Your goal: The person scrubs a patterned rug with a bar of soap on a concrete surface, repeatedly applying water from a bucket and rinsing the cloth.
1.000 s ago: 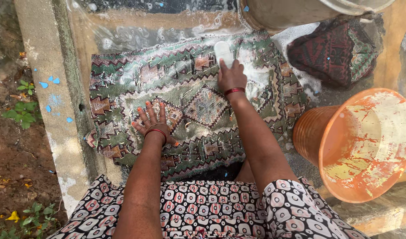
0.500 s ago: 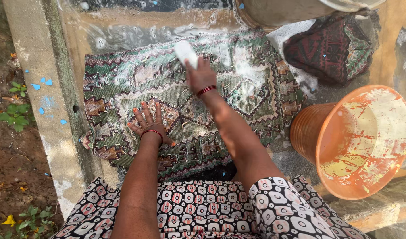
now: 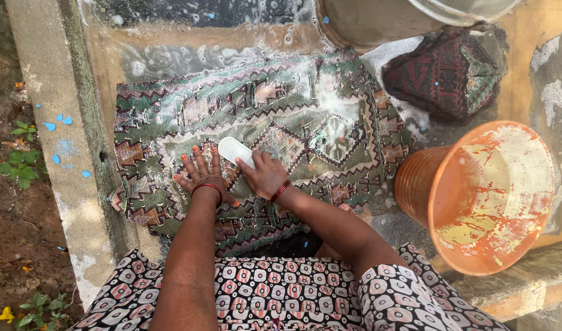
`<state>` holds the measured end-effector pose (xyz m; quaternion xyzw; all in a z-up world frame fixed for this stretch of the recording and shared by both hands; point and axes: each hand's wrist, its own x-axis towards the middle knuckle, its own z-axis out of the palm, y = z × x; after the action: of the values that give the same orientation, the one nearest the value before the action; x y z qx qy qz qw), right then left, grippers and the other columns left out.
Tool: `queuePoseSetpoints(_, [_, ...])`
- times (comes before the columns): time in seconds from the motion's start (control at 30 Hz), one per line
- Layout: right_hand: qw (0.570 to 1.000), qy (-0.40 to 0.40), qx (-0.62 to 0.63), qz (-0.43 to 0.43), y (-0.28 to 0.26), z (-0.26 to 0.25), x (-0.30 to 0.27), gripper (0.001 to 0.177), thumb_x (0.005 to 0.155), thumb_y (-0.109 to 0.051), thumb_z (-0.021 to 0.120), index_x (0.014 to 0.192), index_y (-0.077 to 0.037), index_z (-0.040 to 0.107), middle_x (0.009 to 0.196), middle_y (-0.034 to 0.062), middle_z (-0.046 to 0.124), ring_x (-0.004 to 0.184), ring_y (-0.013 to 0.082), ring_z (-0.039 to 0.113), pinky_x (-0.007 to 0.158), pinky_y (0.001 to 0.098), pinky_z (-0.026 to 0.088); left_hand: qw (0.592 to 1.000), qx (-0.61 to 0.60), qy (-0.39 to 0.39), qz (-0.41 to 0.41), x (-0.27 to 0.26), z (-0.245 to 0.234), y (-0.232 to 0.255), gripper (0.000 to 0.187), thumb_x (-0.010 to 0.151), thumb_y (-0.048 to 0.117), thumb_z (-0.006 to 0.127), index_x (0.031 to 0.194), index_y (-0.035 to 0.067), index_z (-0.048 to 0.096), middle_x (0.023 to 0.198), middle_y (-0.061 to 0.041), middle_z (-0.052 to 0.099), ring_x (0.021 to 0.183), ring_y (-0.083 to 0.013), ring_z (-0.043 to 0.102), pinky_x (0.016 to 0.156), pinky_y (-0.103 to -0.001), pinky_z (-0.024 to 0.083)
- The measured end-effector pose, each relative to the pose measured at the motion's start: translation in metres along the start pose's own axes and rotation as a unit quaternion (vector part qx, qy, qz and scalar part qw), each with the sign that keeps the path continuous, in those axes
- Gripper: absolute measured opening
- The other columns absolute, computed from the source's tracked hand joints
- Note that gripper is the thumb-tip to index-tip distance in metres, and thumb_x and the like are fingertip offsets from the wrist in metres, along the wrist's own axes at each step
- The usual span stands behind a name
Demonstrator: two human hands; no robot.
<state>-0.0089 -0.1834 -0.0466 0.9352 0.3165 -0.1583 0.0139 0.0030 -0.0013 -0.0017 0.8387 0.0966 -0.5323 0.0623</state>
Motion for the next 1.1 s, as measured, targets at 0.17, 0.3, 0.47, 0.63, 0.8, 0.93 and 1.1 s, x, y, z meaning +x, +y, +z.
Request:
queuePoseSetpoints(0.17, [0.975,0.014,0.020,0.221,0.146,-0.034,-0.036,0.044,0.106,-0.030,0.051,0.150,-0.030,0.049,0.124,0.0283,0.058,0.105,0.0392,0.063,0.068,0.0483,0.062,0.999,-0.012,0.045,0.008,-0.007,0.005,-0.003,0.167,0.051,0.058,0.099,0.157,0.035,-0.028,0.162,-0.017,-0.039,0.148,-0.0426,-0.032,0.115,-0.074,0.001])
queuePoseSetpoints(0.3, [0.914,-0.105,0.092,0.380,0.198,-0.090,-0.028,0.042,0.100,-0.036,0.049,0.141,-0.034,0.053,0.132,0.0289,0.049,0.117,0.0471,0.054,0.094,0.0563,0.051,0.994,-0.008,0.109,0.026,-0.017,0.010,-0.003,0.161,0.051,0.058,0.098,0.162,0.035,-0.017,0.168,-0.017,-0.026,0.153,-0.0418,-0.021,0.116,-0.072,0.004])
queuePoseSetpoints(0.47, [0.960,-0.020,0.154,0.232,0.218,-0.181,-0.089,0.043,0.099,-0.038,0.052,0.139,-0.027,0.062,0.121,0.0277,0.063,0.118,0.0407,0.059,0.105,0.0474,0.046,0.986,-0.036,0.162,0.025,-0.001,0.025,0.012,0.127,0.070,0.051,0.090,0.163,0.028,0.008,0.169,-0.020,-0.003,0.154,-0.0406,-0.002,0.120,-0.061,0.007])
queuePoseSetpoints(0.63, [0.939,-0.026,0.270,0.210,0.204,-0.277,-0.157,0.046,0.096,-0.037,0.051,0.138,-0.019,0.061,0.118,0.0162,0.073,0.109,0.0307,0.068,0.100,0.0427,0.049,0.983,-0.015,0.150,0.106,-0.016,0.021,0.043,0.085,0.086,0.050,0.078,0.155,0.024,0.037,0.163,-0.009,0.033,0.152,-0.0284,0.028,0.122,-0.061,0.019])
queuePoseSetpoints(0.8, [0.928,0.028,0.327,0.176,0.170,-0.323,-0.215,0.045,0.098,-0.036,0.055,0.139,-0.017,0.062,0.115,0.0092,0.075,0.106,0.0184,0.068,0.094,0.0364,0.050,0.968,0.072,0.151,0.186,-0.057,0.034,0.069,0.069,0.088,0.050,0.076,0.146,0.024,0.049,0.151,-0.006,0.051,0.145,-0.0264,0.041,0.118,-0.061,0.028])
queuePoseSetpoints(0.93, [0.871,0.027,0.417,0.258,0.148,-0.340,-0.248,0.045,0.097,-0.036,0.054,0.140,-0.024,0.061,0.104,0.0021,0.074,0.079,0.0125,0.061,0.064,0.0336,0.053,0.967,0.122,0.134,0.180,-0.073,0.037,0.060,0.071,0.086,0.049,0.079,0.145,0.024,0.050,0.145,-0.006,0.058,0.136,-0.0277,0.052,0.115,-0.057,0.032])
queuePoseSetpoints(1.1, [0.844,0.056,0.462,0.267,0.151,-0.337,-0.243,0.044,0.099,-0.037,0.054,0.141,-0.027,0.064,0.088,0.0042,0.064,0.065,0.0114,0.056,0.054,0.0313,0.049,0.975,0.089,0.139,0.152,-0.071,0.039,0.040,0.065,0.086,0.050,0.078,0.140,0.022,0.056,0.139,-0.005,0.065,0.132,-0.0258,0.057,0.112,-0.053,0.038])
